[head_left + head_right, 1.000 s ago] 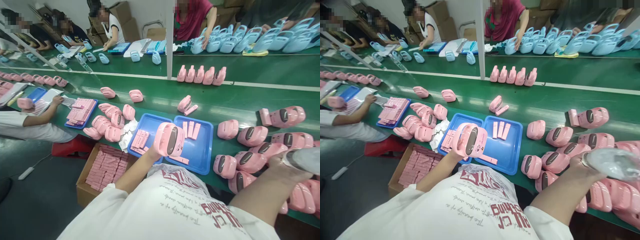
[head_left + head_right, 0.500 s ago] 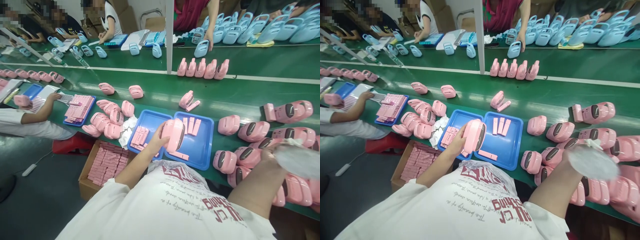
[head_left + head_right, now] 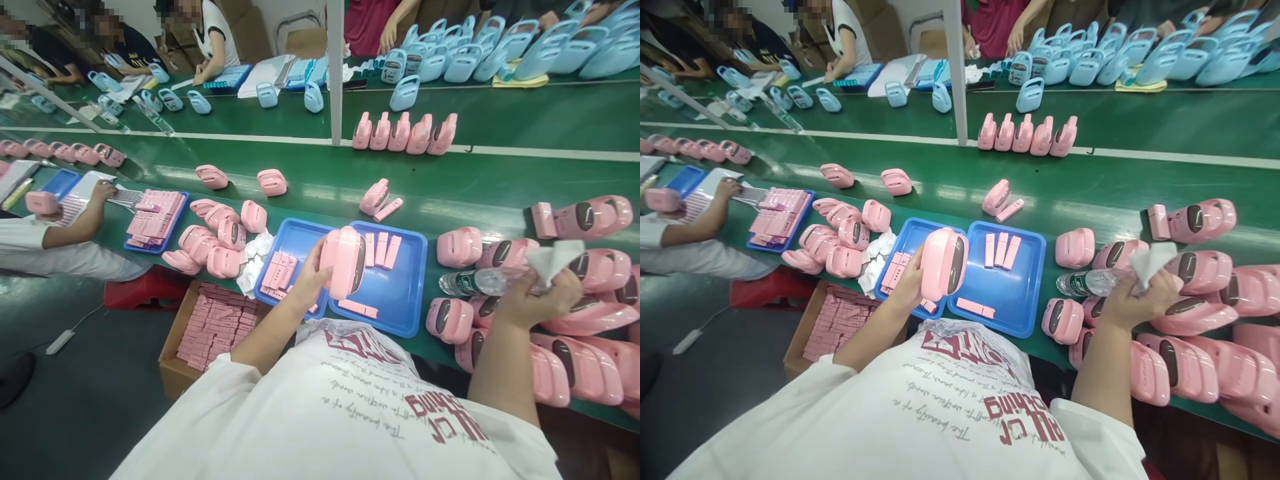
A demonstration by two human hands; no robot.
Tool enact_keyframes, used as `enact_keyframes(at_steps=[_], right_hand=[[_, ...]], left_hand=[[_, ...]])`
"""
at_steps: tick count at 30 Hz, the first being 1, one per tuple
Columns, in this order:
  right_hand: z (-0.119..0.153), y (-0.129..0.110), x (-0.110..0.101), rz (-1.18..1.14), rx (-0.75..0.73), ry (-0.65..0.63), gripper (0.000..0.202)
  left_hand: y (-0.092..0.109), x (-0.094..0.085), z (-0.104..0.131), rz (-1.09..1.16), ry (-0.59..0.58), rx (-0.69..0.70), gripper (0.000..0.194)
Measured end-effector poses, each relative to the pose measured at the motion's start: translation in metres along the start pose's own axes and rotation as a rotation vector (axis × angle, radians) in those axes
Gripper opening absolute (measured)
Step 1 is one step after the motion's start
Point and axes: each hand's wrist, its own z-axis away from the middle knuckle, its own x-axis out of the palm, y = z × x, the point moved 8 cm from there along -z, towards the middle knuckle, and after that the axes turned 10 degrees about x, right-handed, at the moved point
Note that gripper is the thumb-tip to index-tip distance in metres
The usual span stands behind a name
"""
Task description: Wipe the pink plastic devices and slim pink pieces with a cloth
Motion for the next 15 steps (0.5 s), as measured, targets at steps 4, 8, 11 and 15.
enact_keyframes(at_steps=[4, 8, 11, 15], right_hand=[[-0.027, -0.021, 0.006, 0.134, 0.035, -0.083, 0.020], [-0.048, -0.066, -0.006, 0.177, 0.168, -0.202, 0.029], [-0.018, -0.125, -0.006, -0.090, 0.139, -0.482, 0.028], [0.087, -0.209, -0.006, -0.507, -0.094, -1.035, 0.040]], left_hand=[[-0.002, 0.001, 0.002, 0.002, 0.010, -0.043, 0.062], [-0.002, 0.011, 0.006, 0.032, -0.015, -0.079, 0.058], [-0.005, 0.022, 0.009, 0.073, -0.034, -0.117, 0.058], [-0.013, 0.033, 0.009, 0.143, -0.025, -0.141, 0.053]])
